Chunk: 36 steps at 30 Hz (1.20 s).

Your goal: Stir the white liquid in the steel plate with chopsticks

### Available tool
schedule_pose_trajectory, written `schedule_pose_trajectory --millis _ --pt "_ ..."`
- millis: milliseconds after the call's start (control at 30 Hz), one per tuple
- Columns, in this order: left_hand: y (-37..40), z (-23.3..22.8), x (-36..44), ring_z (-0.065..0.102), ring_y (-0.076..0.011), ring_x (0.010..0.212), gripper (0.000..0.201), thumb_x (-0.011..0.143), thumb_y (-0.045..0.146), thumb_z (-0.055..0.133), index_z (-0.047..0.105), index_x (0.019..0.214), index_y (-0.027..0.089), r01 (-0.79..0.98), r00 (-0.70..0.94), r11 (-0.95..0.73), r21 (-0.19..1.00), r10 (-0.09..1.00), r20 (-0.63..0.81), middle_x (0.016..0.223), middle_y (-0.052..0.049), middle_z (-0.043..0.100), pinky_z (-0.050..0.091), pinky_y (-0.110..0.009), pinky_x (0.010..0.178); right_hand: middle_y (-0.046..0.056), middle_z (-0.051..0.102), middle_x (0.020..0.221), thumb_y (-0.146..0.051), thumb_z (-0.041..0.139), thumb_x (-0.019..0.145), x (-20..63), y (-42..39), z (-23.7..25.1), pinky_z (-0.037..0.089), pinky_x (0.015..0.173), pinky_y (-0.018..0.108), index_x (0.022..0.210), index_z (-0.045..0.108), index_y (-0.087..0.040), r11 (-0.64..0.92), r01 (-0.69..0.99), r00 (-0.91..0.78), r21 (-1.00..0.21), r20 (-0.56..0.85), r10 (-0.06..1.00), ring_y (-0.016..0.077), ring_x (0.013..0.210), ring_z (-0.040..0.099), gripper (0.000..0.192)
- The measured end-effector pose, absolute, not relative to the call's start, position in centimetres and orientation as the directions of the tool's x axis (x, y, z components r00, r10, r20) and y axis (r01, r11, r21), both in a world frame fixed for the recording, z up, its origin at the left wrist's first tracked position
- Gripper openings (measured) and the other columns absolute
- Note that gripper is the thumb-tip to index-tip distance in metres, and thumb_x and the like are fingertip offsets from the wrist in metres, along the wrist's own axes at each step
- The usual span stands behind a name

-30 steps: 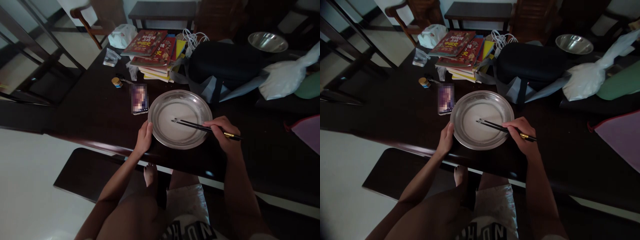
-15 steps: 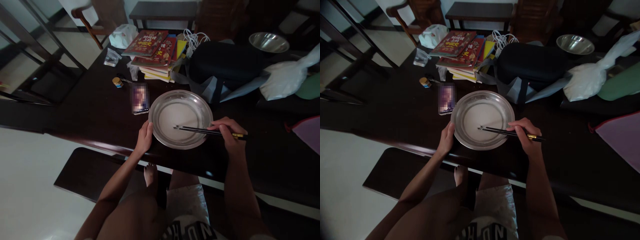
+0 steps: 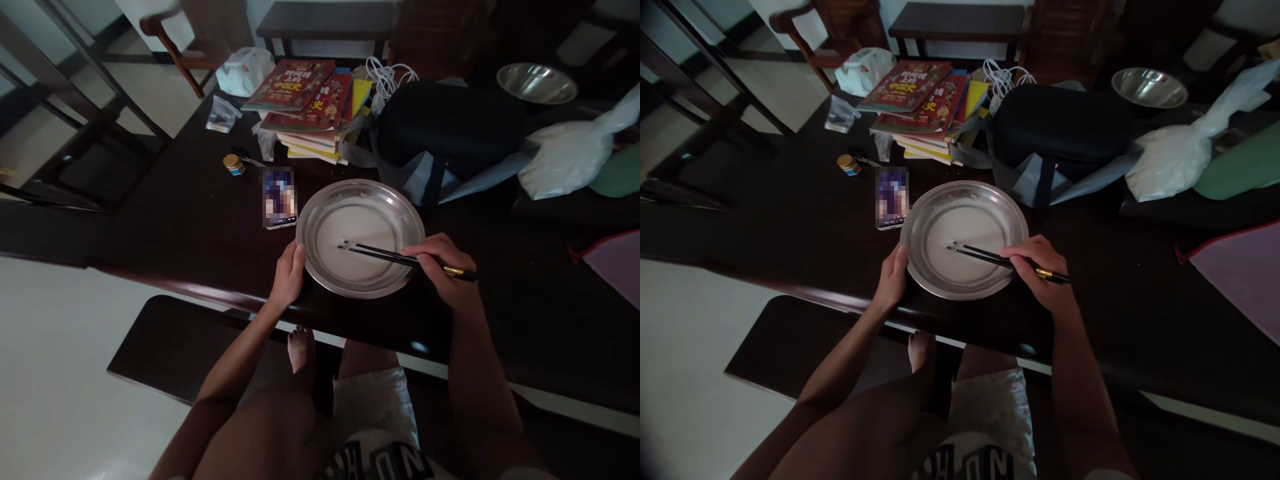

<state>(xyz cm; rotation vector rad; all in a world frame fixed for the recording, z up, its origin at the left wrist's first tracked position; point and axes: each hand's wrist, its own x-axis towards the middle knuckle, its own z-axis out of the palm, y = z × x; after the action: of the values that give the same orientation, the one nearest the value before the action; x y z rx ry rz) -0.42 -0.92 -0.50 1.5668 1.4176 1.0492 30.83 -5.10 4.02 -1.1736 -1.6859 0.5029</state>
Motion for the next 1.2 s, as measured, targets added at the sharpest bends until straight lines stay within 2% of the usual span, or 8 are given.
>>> schedule_pose_trajectory --millis 167,333,500,600,700,867,1033,1200 --pt "-0.88 -0.65 -0.49 0.067 -0.0311 0.127 0.069 0.103 0.07 0.038 0.072 0.127 0.014 0.363 0.043 -0.081 0.928 0.997 0.07 0.13 -0.016 0.075 0.048 -0.048 0.115 -0.001 0.081 0.083 -0.022 0.062 0.101 30.9 -5.07 3.89 0.054 0.074 0.039 0.105 0.081 -0.032 0.479 0.396 0.092 -0.783 0.553 0.828 0.022 0.082 0.07 0.021" --pt "-0.86 -0.67 -0.51 0.068 -0.0303 0.127 0.066 0.104 0.067 0.038 0.072 0.126 0.014 0.368 0.045 -0.094 0.925 0.996 0.083 0.131 -0.016 0.075 0.05 -0.046 0.114 0.0 0.082 0.093 -0.022 0.064 0.1 30.81 -5.1 3.94 0.056 0.079 0.04 0.105 0.081 -0.032 0.447 0.45 -0.041 -0.773 0.482 0.875 0.0222 0.088 0.071 0.021" --pt "-0.88 -0.68 -0.55 0.067 -0.0295 0.129 0.066 0.104 0.066 0.038 0.071 0.13 0.015 0.363 0.05 -0.087 0.928 0.996 0.074 0.133 -0.016 0.074 0.048 -0.046 0.116 0.001 0.081 0.085 -0.025 0.062 0.1 30.86 -5.11 3.95 0.055 0.076 0.04 0.102 0.081 -0.03 0.441 0.423 0.095 -0.791 0.523 0.847 0.0225 0.083 0.071 0.019" --pt "-0.88 -0.69 -0.55 0.066 -0.0298 0.13 0.067 0.103 0.067 0.039 0.07 0.131 0.016 0.36 0.043 -0.078 0.929 0.997 0.067 0.134 -0.016 0.074 0.048 -0.047 0.116 0.0 0.081 0.084 -0.024 0.063 0.1 30.77 -5.13 4.02 0.055 0.075 0.039 0.103 0.081 -0.031 0.446 0.395 0.046 -0.803 0.502 0.864 0.0216 0.082 0.071 0.02" --pt "-0.88 -0.62 -0.47 0.066 -0.0307 0.131 0.069 0.103 0.069 0.038 0.07 0.132 0.014 0.36 0.045 -0.081 0.93 0.997 0.07 0.136 -0.016 0.073 0.047 -0.048 0.117 0.001 0.082 0.093 -0.023 0.064 0.098 30.71 -5.08 4.11 0.056 0.078 0.041 0.102 0.082 -0.032 0.437 0.464 -0.027 -0.771 0.481 0.876 0.0223 0.088 0.071 0.02" --pt "-0.89 -0.58 -0.48 0.066 -0.0302 0.131 0.069 0.103 0.07 0.039 0.07 0.13 0.015 0.353 0.052 -0.085 0.932 0.996 0.071 0.134 -0.016 0.074 0.047 -0.047 0.117 0.001 0.081 0.083 -0.029 0.061 0.1 30.75 -5.14 4.13 0.057 0.076 0.044 0.1 0.081 -0.03 0.412 0.449 0.113 -0.793 0.508 0.854 0.0243 0.083 0.072 0.02" --pt "-0.89 -0.52 -0.44 0.066 -0.0302 0.13 0.069 0.103 0.068 0.037 0.071 0.129 0.014 0.366 0.049 -0.087 0.926 0.996 0.074 0.135 -0.017 0.074 0.048 -0.046 0.116 0.001 0.083 0.092 -0.028 0.064 0.099 30.63 -5.15 4.25 0.058 0.079 0.044 0.099 0.081 -0.032 0.406 0.478 -0.013 -0.779 0.456 0.89 0.0238 0.088 0.072 0.018" --pt "-0.89 -0.49 -0.42 0.067 -0.0302 0.129 0.069 0.104 0.068 0.037 0.07 0.13 0.013 0.374 0.047 -0.081 0.924 0.997 0.068 0.135 -0.018 0.073 0.048 -0.046 0.115 0.001 0.081 0.083 -0.029 0.062 0.1 30.82 -5.16 3.88 0.056 0.075 0.043 0.101 0.081 -0.031 0.423 0.416 0.109 -0.805 0.506 0.856 0.0239 0.082 0.072 0.019"
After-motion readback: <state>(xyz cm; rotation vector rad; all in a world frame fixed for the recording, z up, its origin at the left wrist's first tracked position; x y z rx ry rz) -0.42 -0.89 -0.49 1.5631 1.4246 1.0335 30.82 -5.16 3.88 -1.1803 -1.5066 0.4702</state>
